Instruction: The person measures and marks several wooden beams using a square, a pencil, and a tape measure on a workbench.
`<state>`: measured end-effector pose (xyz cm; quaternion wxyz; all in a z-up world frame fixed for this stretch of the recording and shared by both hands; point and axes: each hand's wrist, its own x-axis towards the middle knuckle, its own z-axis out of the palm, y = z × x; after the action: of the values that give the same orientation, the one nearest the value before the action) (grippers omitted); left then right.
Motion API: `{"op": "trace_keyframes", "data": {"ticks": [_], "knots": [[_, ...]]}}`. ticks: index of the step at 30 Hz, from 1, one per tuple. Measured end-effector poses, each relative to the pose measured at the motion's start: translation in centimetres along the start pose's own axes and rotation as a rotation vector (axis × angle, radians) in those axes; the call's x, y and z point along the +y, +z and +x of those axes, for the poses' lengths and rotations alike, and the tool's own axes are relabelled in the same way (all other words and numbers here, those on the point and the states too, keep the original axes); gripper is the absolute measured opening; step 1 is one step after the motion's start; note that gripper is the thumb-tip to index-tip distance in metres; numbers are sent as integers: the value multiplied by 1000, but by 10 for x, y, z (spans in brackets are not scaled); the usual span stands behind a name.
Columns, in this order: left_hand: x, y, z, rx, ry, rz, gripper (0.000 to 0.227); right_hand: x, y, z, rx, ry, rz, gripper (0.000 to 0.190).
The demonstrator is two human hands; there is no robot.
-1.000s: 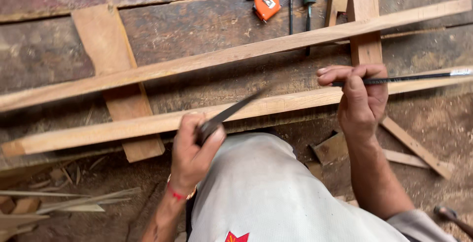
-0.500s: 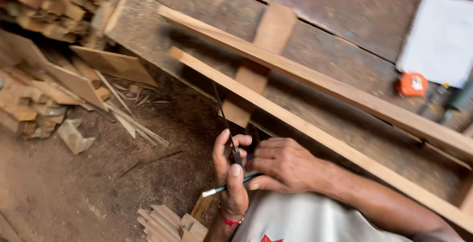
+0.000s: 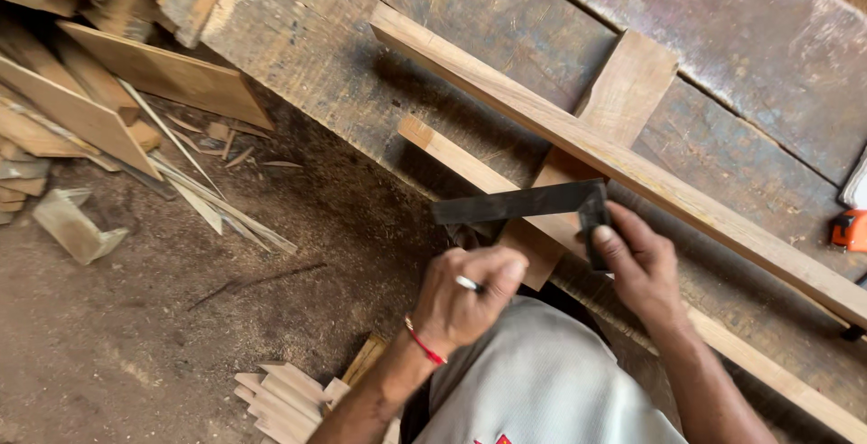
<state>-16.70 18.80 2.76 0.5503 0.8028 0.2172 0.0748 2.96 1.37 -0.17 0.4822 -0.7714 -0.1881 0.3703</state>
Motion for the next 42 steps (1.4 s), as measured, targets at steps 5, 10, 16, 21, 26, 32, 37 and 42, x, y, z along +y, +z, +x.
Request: {"op": "trace_keyframes", "data": {"ticks": [5,10,16,21,26,32,37,42], "knots": [[-25,-61,19,134,-47,-108,50,1,0,3,171,49,-163,37],[-24,-77,32,289,26,-191,20,-21,22,13,191,126,-383,46],[-20,-60,21,365,-58,-199,26,-40,35,12,66,-195,-526,43],[-12,-45,13,375,-173,-175,29,-45,40,15,0,-358,-541,38],[-7,-41,14,323,-162,-258,31,-40,44,18,-30,-437,-526,38],[0,-34,14,312,-153,-204,32,-34,40,16,-98,-478,-539,52],[-3,-27,12,322,-156,-150,31,-31,41,18,-117,-495,-549,57],[-7,-24,10,337,-120,-137,30,-32,41,20,-137,-508,-559,61]]}}
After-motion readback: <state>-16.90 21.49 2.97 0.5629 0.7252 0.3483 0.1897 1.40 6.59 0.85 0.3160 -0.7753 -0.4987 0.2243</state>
